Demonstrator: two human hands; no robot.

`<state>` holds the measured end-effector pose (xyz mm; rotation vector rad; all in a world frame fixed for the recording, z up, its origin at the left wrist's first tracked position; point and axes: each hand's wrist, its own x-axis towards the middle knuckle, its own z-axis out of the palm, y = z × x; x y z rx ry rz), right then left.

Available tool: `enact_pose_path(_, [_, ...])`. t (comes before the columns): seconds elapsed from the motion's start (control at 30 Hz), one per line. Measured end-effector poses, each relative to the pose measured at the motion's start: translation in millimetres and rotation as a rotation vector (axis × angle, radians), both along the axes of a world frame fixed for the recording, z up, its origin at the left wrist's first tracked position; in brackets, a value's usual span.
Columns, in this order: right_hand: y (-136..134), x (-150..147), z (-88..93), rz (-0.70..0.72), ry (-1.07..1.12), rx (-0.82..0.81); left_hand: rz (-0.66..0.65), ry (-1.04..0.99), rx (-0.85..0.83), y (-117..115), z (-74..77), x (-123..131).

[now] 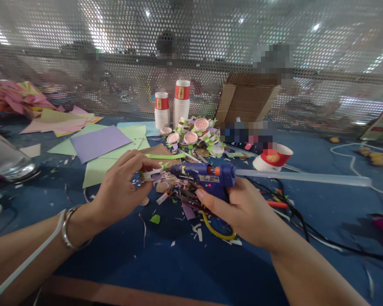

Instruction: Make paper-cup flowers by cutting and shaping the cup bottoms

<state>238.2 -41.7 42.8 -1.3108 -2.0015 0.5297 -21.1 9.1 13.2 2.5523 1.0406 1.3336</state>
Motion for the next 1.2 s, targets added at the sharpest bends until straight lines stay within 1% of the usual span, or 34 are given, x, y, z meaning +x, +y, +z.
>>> enact_pose_path(0.2, [0.0,-0.3,-1.1,0.018,0.04,-0.026,0.003,-0.002,0.003,-0.1,-0.5,-0.6])
enact_pose_path(0.7, [-0.5,0.9,-1.4,0.059,0.012,-0.001,-0.005,-0.01,0.0,-0.1,0.6,-0.1])
enact_pose_path(0.9, [0.1,0.5,-2.0,0.043,-0.004,0.025,-0.008,-0.005,0.006,0.9,0.3,-1.2])
enact_pose_path(1.2, [0.2,3.0,-5.0,0.068,-0.026,0.09,-0.001,-0.003,0.006,0.7,0.0,-0.2])
